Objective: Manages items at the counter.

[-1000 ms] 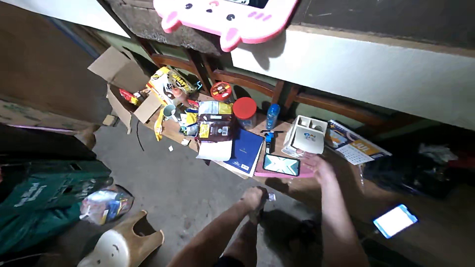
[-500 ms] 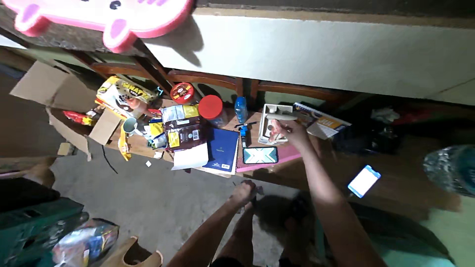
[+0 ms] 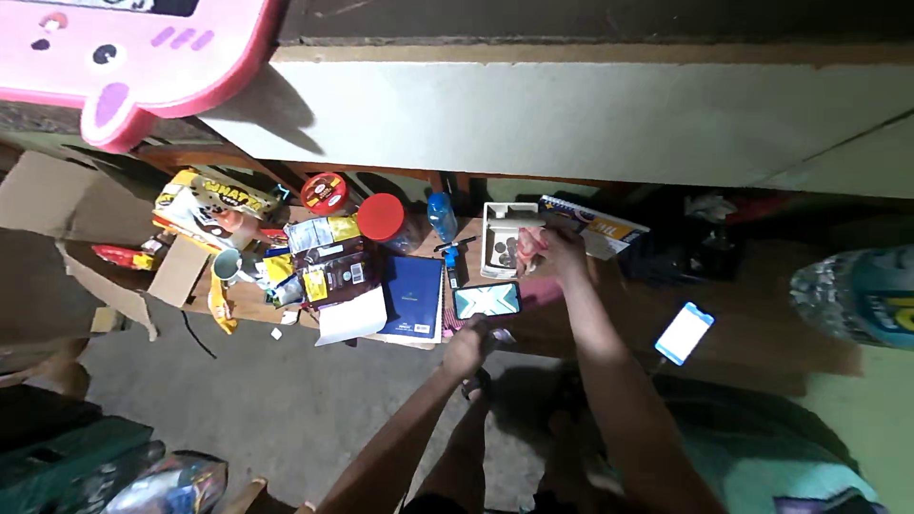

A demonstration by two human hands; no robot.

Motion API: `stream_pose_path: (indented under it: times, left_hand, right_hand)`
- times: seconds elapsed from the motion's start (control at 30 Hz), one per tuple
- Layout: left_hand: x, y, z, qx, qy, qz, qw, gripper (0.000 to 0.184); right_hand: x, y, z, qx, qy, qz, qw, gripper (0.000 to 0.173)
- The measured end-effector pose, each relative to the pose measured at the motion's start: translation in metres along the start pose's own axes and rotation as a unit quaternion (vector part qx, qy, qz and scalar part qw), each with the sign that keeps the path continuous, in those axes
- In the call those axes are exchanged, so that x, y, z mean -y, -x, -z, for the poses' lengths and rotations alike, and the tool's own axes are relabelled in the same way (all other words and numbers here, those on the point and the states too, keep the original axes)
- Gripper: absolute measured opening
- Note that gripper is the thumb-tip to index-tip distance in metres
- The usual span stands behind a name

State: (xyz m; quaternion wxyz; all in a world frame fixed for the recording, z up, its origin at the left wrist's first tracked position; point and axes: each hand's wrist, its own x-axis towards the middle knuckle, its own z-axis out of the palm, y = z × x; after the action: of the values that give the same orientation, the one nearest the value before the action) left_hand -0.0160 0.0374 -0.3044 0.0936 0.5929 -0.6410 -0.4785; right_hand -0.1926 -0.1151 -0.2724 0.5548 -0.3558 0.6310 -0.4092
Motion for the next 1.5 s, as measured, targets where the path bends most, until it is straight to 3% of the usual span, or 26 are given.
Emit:
stream_pose_path:
  times: [0.07, 0.13, 0.33, 0.4, 0.47, 0.57, 0.7, 0.77, 0.87, 1.03, 1.17, 1.3, 1.4, 1.5]
  left_hand:
    - [-0.005, -0.007, 0.005, -0.005, 0.000, -0.004, 1.000, 0.031]
    - [-0.015, -0.013, 0.012, -0.004, 0.006, 0.002, 1.000, 0.031]
    - [-0.033, -0.029, 0.024, -0.047, 0.112, 0.035, 0.992, 0.032]
    - [-0.035, -0.033, 0.025, -0.052, 0.125, 0.045, 0.990, 0.031]
    - [-0.033, -0.033, 0.024, -0.053, 0.135, 0.048, 0.988, 0.031]
    - [-0.028, -0.029, 0.019, -0.037, 0.140, 0.059, 0.988, 0.031]
    - [-0.024, -0.017, 0.009, 0.017, 0.133, 0.094, 0.987, 0.032]
    - [-0.027, -0.010, 0.003, 0.030, 0.133, 0.099, 0.986, 0.030]
    - [-0.032, -0.005, -0.009, -0.001, 0.173, 0.102, 0.980, 0.027]
    - [-0.058, -0.022, -0.030, -0.057, 0.264, 0.099, 0.958, 0.028]
    - [-0.085, -0.045, -0.051, -0.057, 0.294, 0.066, 0.952, 0.022]
    - [-0.097, -0.065, -0.069, -0.064, 0.315, 0.002, 0.947, 0.017]
    - [-0.113, -0.075, -0.082, -0.025, 0.368, 0.050, 0.928, 0.024]
    - [-0.135, -0.085, -0.094, 0.042, 0.412, 0.161, 0.896, 0.052]
  right_hand:
    - [-0.001, -0.002, 0.009, -0.006, -0.070, -0.007, 0.997, 0.022]
    - [-0.001, -0.001, 0.015, -0.022, -0.046, -0.012, 0.999, 0.016]
    - [-0.001, 0.006, 0.019, 0.032, 0.040, -0.037, 0.998, 0.030]
    - [0.003, 0.010, 0.013, 0.027, 0.034, -0.026, 0.999, 0.031]
    - [0.011, 0.014, 0.008, 0.028, 0.044, 0.004, 0.999, 0.042]
    - [0.005, 0.008, 0.011, 0.078, 0.140, 0.069, 0.985, 0.043]
    - [0.003, 0.020, 0.022, 0.154, 0.227, -0.031, 0.961, 0.031]
    - [-0.014, 0.022, 0.035, 0.145, 0.213, -0.075, 0.963, 0.031]
    - [-0.031, 0.043, 0.062, 0.176, 0.144, -0.123, 0.966, 0.037]
    - [-0.051, 0.090, 0.088, 0.313, 0.173, -0.180, 0.916, 0.040]
    - [-0.067, 0.107, 0.102, 0.211, 0.065, -0.191, 0.956, 0.033]
    - [-0.087, 0.106, 0.129, 0.091, -0.086, -0.128, 0.984, 0.027]
    - [-0.095, 0.099, 0.151, 0.061, -0.086, -0.159, 0.982, 0.028]
    - [-0.107, 0.091, 0.175, 0.032, -0.097, -0.136, 0.985, 0.027]
